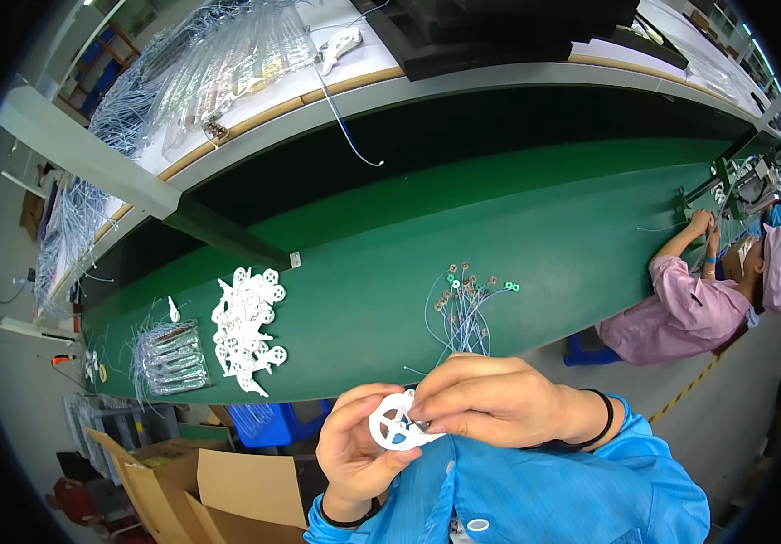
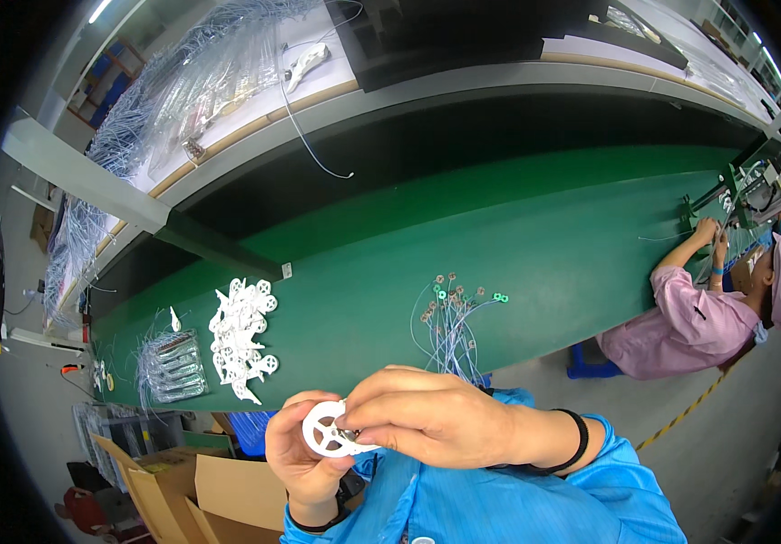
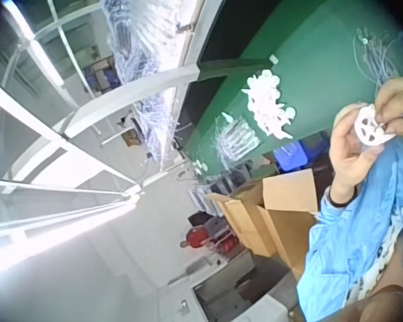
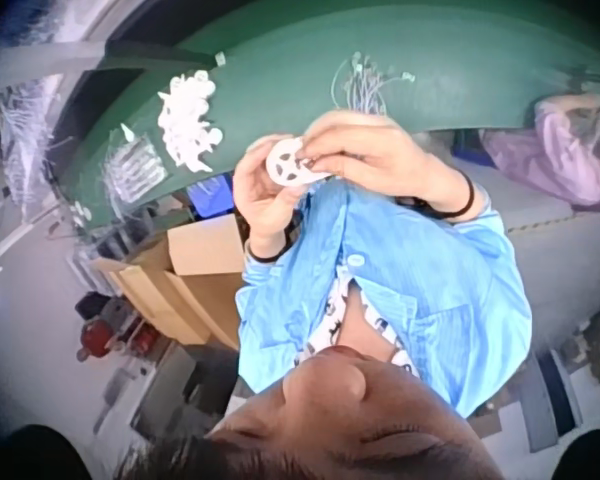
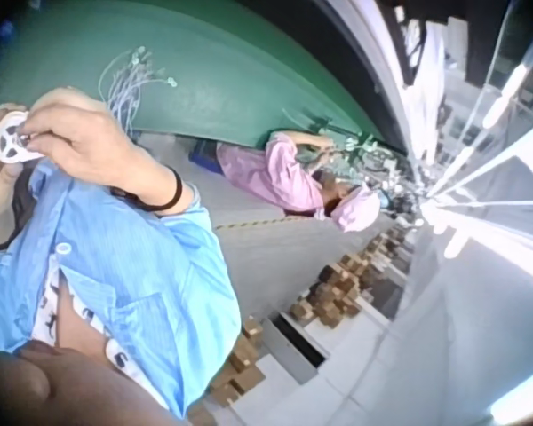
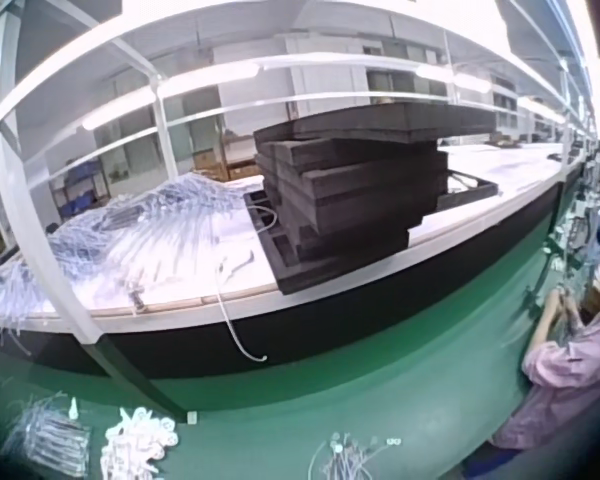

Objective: Assembling electronic wire harnesses by attaching components to a white circular base.

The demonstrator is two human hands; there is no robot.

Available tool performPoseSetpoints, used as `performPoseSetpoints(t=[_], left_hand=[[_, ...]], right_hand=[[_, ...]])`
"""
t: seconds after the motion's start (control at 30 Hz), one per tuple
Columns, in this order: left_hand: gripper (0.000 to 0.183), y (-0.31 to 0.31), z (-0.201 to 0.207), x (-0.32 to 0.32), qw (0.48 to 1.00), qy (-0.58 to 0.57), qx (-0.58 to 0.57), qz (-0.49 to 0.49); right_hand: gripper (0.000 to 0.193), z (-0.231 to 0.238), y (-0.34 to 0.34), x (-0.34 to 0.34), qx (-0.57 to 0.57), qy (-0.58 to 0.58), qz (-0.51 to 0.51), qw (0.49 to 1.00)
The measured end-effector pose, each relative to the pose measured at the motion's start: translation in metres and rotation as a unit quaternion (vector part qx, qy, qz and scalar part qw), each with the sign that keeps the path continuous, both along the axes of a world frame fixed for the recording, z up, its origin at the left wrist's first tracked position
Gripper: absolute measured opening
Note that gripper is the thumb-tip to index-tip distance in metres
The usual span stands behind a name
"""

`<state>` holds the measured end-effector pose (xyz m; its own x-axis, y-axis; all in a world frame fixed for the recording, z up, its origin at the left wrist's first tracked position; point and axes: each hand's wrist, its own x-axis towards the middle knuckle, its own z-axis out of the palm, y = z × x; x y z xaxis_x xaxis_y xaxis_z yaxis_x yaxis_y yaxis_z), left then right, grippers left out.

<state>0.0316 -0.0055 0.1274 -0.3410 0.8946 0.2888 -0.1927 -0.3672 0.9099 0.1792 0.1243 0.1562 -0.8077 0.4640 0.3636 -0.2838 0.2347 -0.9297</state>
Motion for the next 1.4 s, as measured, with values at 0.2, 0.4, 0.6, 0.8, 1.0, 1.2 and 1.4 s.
performPoseSetpoints(t=[0.2,0.4,0.6,0.8,1.0,1.2,1.4], left_hand=[[0.061,-0.001,0.002,0.0,0.996,0.079,0.029,0.024],[0.062,-0.006,0.001,0.0,0.991,0.122,0.028,0.04],[0.062,-0.008,0.0,-0.002,0.989,0.141,0.012,0.035],[0.061,-0.007,0.001,0.0,0.996,0.089,0.014,0.022],[0.061,-0.01,0.001,-0.002,0.998,0.056,-0.008,0.021],[0.062,-0.012,-0.007,-0.004,1.0,0.005,-0.017,0.012],[0.068,-0.01,-0.028,-0.007,0.996,-0.083,0.02,-0.015]], right_hand=[[0.021,-0.002,-0.001,-0.001,0.015,0.014,0.005,1.0],[0.022,-0.002,-0.004,-0.005,0.011,0.028,0.006,1.0],[0.022,-0.007,-0.004,-0.006,-0.01,0.018,0.021,1.0],[0.022,-0.008,-0.008,-0.008,-0.07,-0.005,0.043,0.997],[0.023,-0.004,-0.008,-0.015,0.1,0.027,-0.012,0.995],[0.024,0.0,-0.011,-0.015,0.231,0.002,-0.033,0.972],[0.016,0.013,-0.014,-0.018,0.258,0.0,-0.026,0.966]])
